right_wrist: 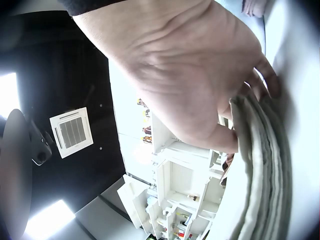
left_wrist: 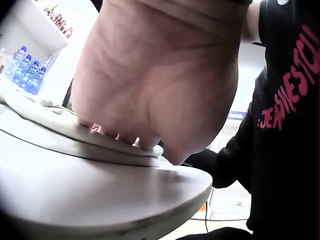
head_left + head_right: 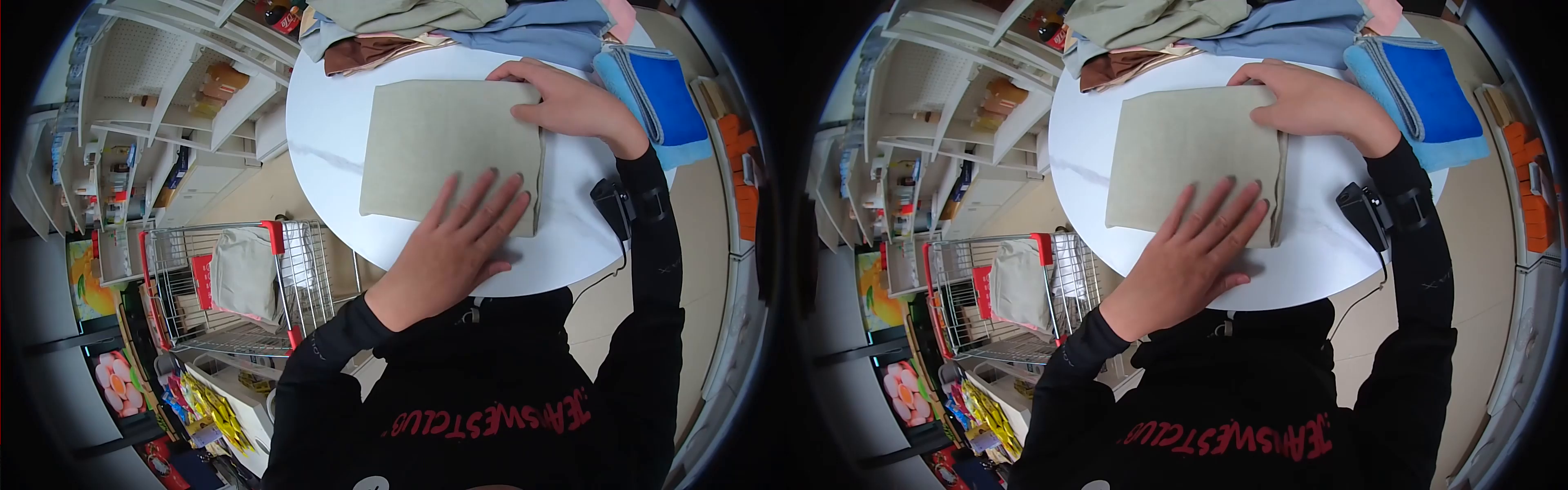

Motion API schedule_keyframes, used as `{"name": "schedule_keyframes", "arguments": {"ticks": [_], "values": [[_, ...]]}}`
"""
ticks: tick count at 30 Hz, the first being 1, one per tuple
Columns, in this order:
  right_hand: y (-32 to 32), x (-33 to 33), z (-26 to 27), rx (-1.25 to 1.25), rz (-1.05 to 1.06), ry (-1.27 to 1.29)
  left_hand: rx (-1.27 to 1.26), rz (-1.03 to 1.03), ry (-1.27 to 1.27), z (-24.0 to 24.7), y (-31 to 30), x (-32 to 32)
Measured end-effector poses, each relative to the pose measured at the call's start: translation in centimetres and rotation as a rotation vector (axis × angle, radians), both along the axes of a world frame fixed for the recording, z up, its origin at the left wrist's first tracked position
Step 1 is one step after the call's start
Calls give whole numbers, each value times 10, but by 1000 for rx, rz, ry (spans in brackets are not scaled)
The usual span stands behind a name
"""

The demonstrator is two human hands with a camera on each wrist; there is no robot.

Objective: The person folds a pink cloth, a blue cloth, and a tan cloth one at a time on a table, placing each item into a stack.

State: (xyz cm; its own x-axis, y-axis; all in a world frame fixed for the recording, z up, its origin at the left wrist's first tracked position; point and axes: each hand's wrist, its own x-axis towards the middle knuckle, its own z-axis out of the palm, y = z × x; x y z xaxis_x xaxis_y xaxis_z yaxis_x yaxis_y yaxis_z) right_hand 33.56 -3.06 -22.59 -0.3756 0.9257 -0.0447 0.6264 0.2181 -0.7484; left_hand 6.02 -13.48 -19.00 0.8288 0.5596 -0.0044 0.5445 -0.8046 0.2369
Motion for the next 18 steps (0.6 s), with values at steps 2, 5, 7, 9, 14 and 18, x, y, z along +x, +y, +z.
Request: {"name": "schedule_keyframes", "arguments": {"ticks": [2, 5, 7, 9, 14, 18], "values": [[1, 0, -4, 23, -19, 4, -18, -98, -13, 3, 1, 4], [2, 0, 0, -4, -57, 14, 126, -111, 62, -4, 9, -3], [2, 1, 5, -98, -73, 7, 197, -123, 92, -7, 12, -3], [-2, 5, 9, -101, -47, 5, 165, -61, 41, -7, 7, -4], [-17, 7, 36, -174, 80, -87, -41, -59, -72, 18, -5, -5], [-53, -7, 68, -292, 107, -320, -6, 113, -162, 19, 23, -50]]}}
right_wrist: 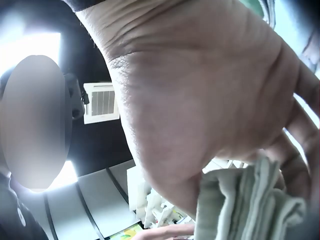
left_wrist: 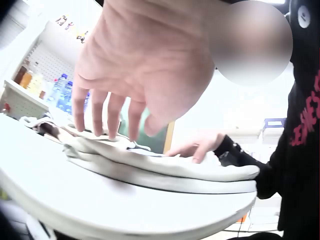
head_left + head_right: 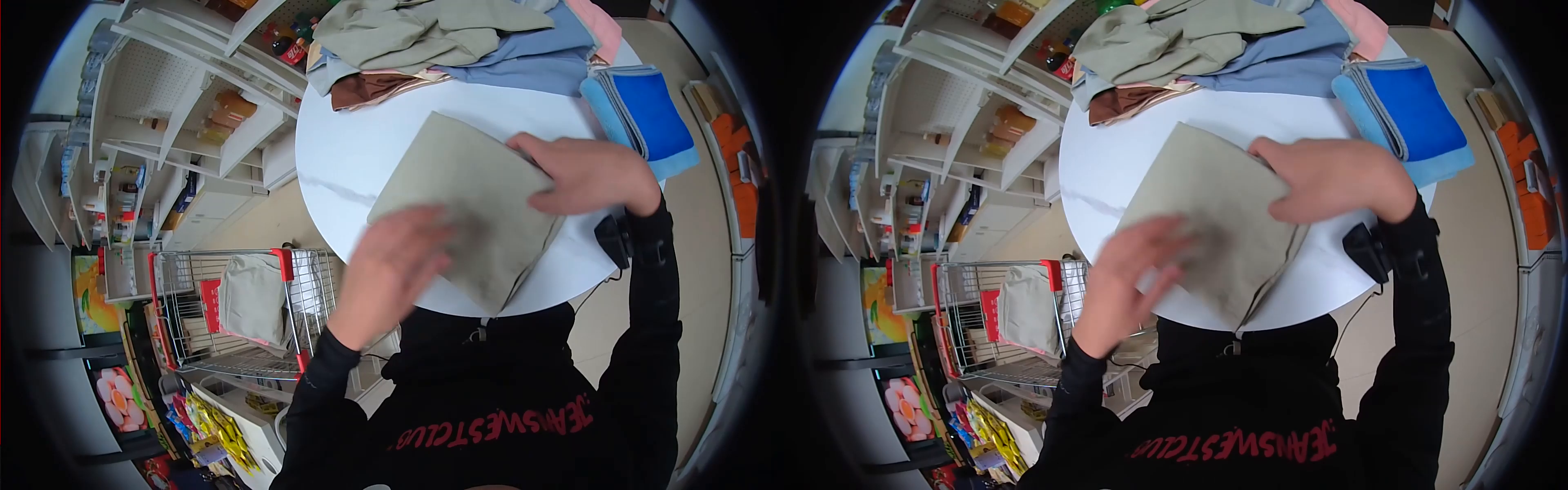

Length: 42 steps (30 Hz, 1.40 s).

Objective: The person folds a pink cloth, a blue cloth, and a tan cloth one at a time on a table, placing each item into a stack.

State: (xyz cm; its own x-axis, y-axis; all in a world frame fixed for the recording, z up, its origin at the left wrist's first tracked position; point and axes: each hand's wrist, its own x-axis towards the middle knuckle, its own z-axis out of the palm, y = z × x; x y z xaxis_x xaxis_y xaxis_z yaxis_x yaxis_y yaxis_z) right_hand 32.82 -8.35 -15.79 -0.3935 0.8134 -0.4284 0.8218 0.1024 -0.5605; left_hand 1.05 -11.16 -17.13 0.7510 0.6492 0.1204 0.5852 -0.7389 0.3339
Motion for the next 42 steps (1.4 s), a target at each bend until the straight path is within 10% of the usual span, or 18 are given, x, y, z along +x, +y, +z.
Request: {"name": "schedule_keyframes", "arguments": {"ticks": [4, 12, 20, 24, 29, 33, 42], "values": [[-2, -7, 18, -5, -38, -151, -99, 552, -191, -20, 30, -24], [35, -43, -39, 735, -48, -79, -713, 470, -66, -16, 71, -31], [85, -38, -18, 158, 25, 442, -772, 353, -496, 0, 88, -41], [89, -41, -12, 185, -187, 243, -1000, 474, -784, 3, 95, -38], [80, -35, -49, 354, -219, 486, -872, 680, -544, -3, 87, -38], [66, -39, -51, 116, -129, 676, -681, 438, -611, -17, 100, -48], [53, -48, -40, 109, -454, 756, -1222, 588, -626, -21, 103, -37]]}}
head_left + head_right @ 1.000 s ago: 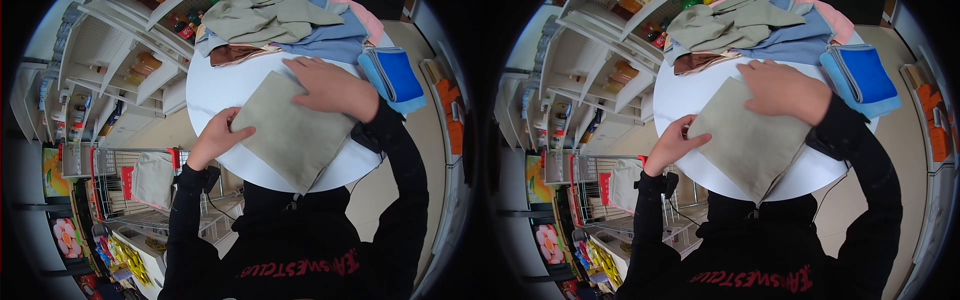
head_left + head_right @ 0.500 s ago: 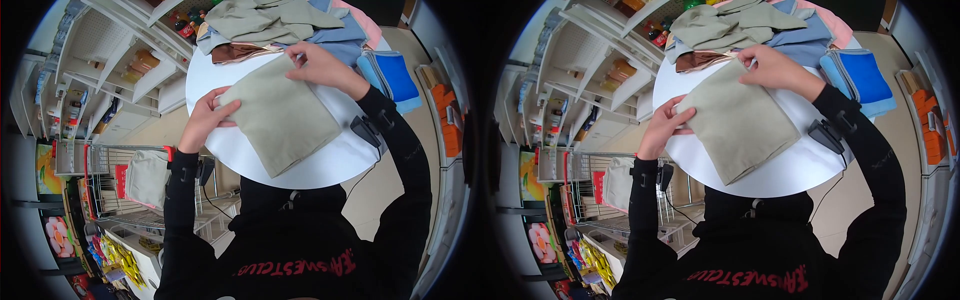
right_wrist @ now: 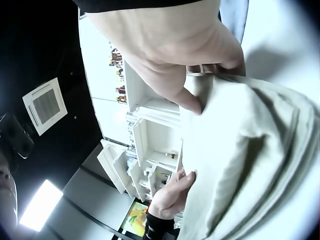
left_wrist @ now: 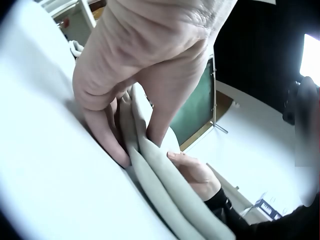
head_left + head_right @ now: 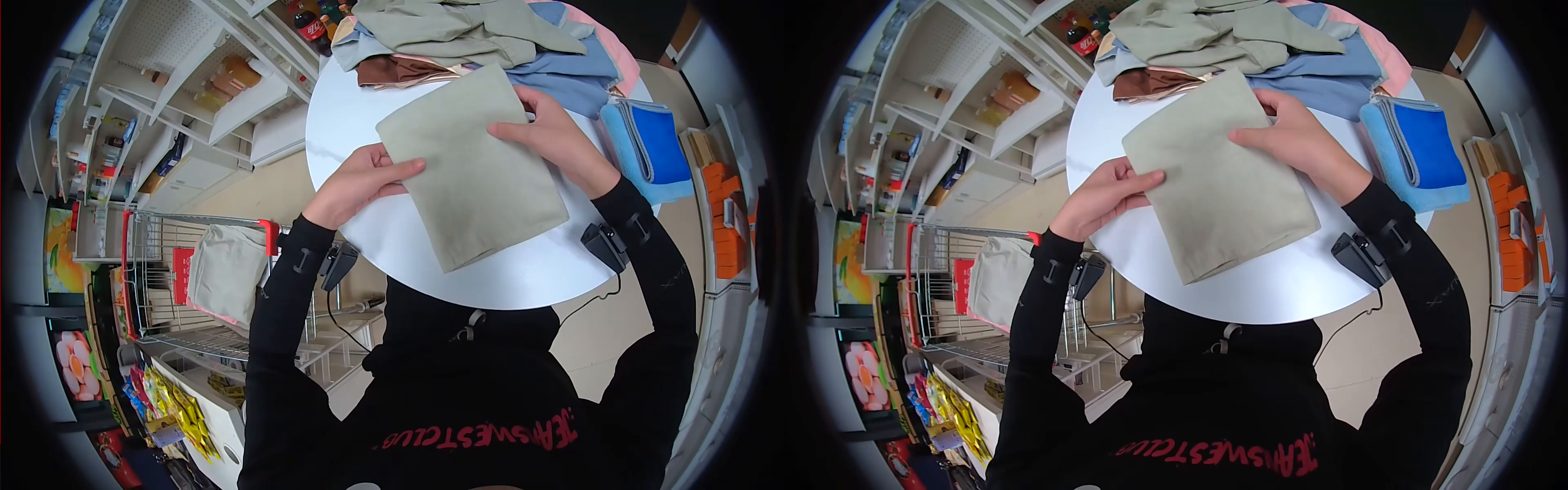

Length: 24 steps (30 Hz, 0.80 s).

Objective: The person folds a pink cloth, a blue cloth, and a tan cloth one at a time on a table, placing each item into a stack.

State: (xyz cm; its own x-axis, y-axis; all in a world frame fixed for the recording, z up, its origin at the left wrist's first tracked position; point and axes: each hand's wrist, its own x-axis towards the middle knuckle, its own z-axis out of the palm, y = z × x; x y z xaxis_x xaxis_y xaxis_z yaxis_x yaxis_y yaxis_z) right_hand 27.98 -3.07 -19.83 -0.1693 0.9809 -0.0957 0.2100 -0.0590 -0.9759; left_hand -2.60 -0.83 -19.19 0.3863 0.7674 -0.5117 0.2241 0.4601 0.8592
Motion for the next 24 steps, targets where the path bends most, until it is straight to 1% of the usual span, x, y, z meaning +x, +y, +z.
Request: {"name": "schedule_keyframes", "arguments": {"ticks": [2, 3, 6, 11, 14, 15, 18, 19, 22, 23, 24], "values": [[-1, 0, 0, -54, -22, 51, 151, -159, 147, 8, -8, 9], [-2, 2, 0, -53, -23, 49, 152, -159, 146, 4, -7, 10], [-6, 16, -5, -207, 145, 145, 355, 37, -53, -14, -5, 9], [-1, 23, -16, -221, 202, 60, 354, -26, -52, -13, -15, 8], [-14, 12, -14, -94, 101, 88, 354, -52, 67, -11, -19, 8], [-14, 12, -15, -96, 102, 88, 352, -50, 67, -12, -20, 7], [-13, 18, -22, -15, 181, -38, 394, -67, 51, -17, -18, 5], [-14, 22, -25, -17, 177, -36, 392, -71, 52, -17, -18, 4], [-15, 35, -33, -82, 142, 97, 520, -11, -113, -20, -21, -3], [-15, 36, -34, -87, 139, 97, 515, -12, -114, -23, -21, -7], [-16, 36, -33, -54, 167, 27, 553, -71, -51, -27, -19, -12]]}}
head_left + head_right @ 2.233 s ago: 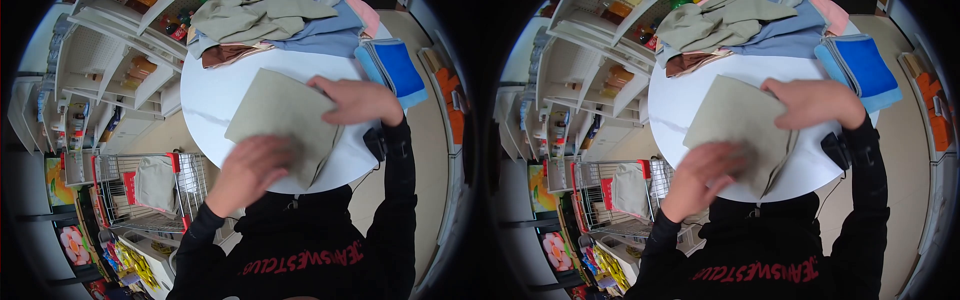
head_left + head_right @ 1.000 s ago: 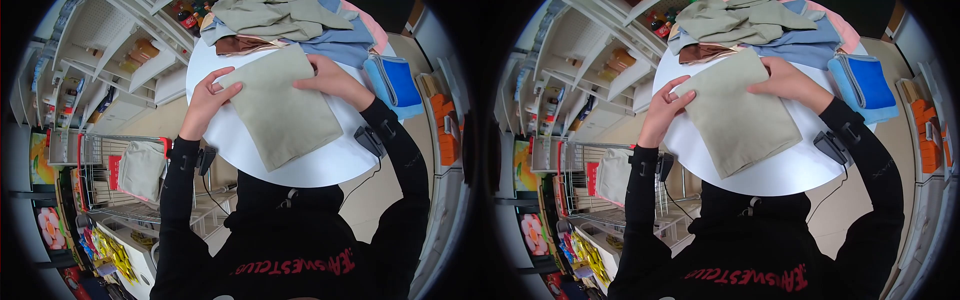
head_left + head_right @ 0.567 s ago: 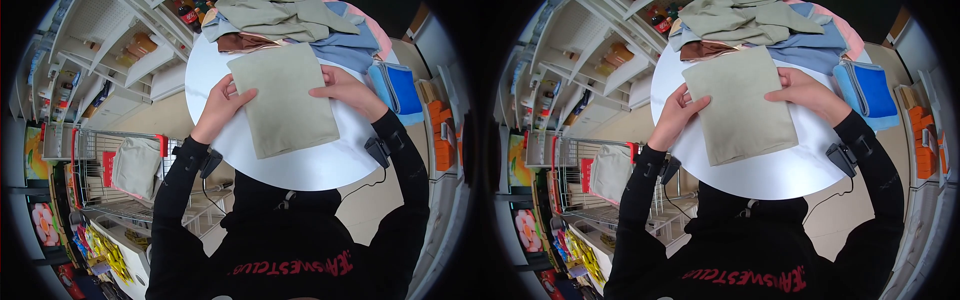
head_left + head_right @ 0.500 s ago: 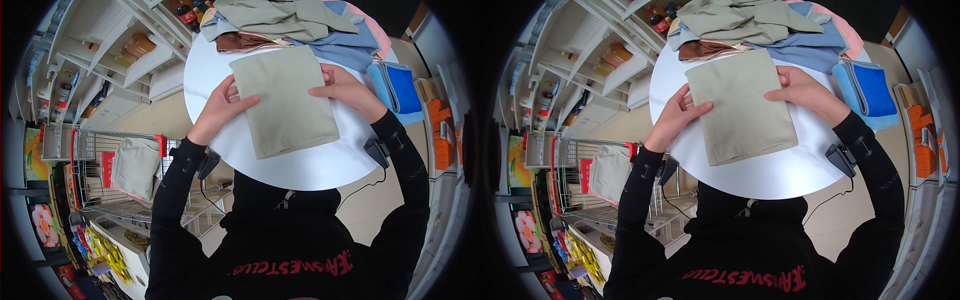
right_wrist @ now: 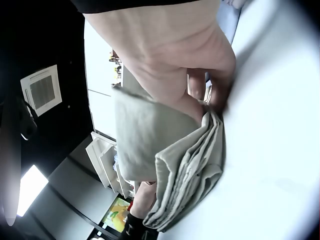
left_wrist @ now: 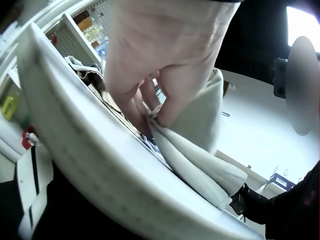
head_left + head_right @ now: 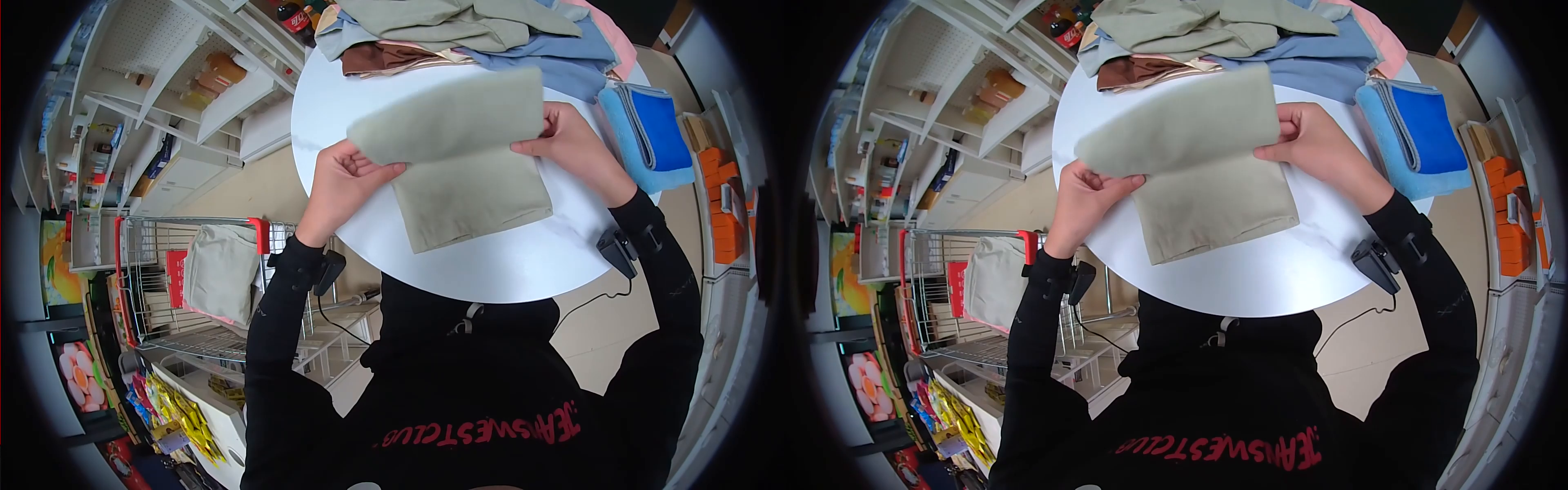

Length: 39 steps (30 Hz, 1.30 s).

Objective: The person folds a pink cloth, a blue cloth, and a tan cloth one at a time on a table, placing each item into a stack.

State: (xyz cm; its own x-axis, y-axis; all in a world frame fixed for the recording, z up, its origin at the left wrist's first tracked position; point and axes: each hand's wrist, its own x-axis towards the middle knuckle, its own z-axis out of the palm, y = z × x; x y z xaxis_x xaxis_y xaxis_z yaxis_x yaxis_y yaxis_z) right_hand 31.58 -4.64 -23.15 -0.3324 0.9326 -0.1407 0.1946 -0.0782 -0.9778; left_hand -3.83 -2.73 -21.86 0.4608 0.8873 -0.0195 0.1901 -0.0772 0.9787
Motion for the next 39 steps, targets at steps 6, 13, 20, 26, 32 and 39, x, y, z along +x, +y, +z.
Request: {"name": "schedule_keyframes", "arguments": {"ticks": [6, 13, 20, 26, 32, 39], "values": [[-11, -9, 15, 276, 47, -207, 105, -158, -14, -3, -5, 5], [-24, -10, 20, 656, 4, -432, 31, -194, 38, -3, -5, -2], [-31, 0, 41, 1179, 271, -771, 165, -166, 87, 0, -11, -1], [-32, 0, 33, 612, 124, -695, 388, -117, 221, 13, -23, -8], [-19, 1, 25, 503, 123, -478, 279, -63, 217, 8, -22, -4], [11, -9, 16, 10, -30, -28, -54, 144, 191, 5, 16, 10]]}}
